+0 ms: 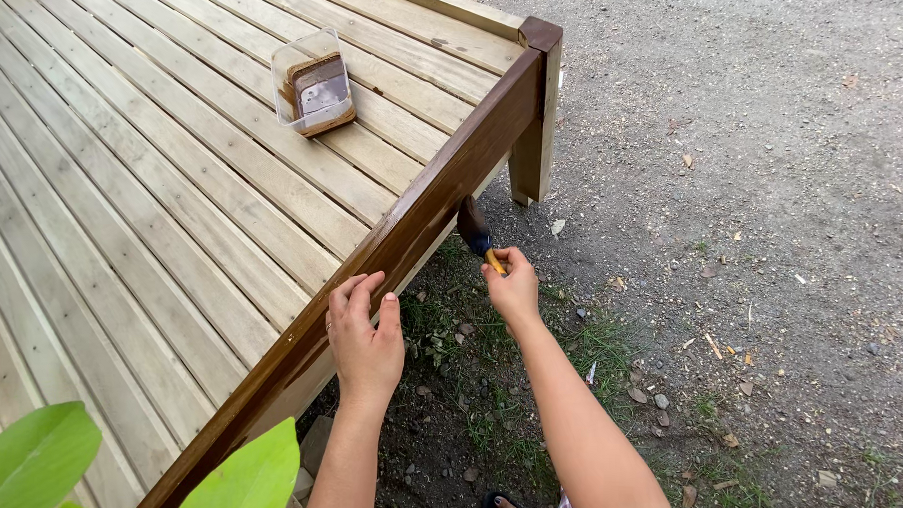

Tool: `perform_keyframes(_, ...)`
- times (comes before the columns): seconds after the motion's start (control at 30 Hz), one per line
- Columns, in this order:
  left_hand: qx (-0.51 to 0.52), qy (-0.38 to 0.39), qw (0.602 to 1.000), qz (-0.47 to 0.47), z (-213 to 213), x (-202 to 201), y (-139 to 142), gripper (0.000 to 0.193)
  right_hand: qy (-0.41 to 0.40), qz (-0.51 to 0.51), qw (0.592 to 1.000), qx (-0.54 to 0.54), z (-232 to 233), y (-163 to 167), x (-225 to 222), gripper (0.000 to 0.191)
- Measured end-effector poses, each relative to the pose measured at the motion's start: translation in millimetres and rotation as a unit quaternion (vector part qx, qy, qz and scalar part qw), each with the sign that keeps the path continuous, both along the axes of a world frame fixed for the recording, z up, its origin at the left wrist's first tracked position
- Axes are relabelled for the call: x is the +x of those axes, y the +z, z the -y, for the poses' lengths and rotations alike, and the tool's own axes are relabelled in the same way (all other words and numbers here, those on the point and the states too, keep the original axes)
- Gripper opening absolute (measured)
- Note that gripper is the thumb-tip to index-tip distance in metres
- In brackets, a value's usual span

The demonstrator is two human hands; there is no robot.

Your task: The person applies a brown wood stain to the edges and side panels of a wooden bed frame using a foam brush. They repeatedly dip the brush into a plastic container of stain and work along the frame's perimeter, covering the top edge, side rails, and leg areas.

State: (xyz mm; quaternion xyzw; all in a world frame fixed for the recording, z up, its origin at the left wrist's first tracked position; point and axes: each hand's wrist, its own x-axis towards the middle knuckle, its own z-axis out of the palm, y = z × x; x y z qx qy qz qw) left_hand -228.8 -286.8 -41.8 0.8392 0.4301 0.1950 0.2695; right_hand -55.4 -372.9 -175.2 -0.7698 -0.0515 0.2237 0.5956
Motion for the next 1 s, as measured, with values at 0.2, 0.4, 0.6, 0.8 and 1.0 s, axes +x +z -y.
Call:
perform_keyframes(0.2,0.015,0.004,1.0,0.018,0,-17,-5,0.037,0.027,0.102,0.994,0.0,-12,4,-33,0.028)
perform_keyframes(0.4,0.018,-0.009,1.0,0.023,3,-13,-7,0.037,0.152,0.156,0.973,0.077,19,1,-77,0.027)
perform_keyframes(0.6,0.03,0.001,0.999,0.033,0,-22,1,0.036,-0.015,0.05,0.999,0.012,-5,5,3,0.025)
perform_keyframes(0.8,0.019,0.009,0.999,0.045,-3,-28,1,0.036,0.024,0.154,0.986,0.051,-16,4,-33,0.027)
perform_keyframes(1.0,0.027,-0.012,0.998,0.06,8,-14,-6,0.036,0.147,0.106,0.982,0.041,17,-1,-75,0.029)
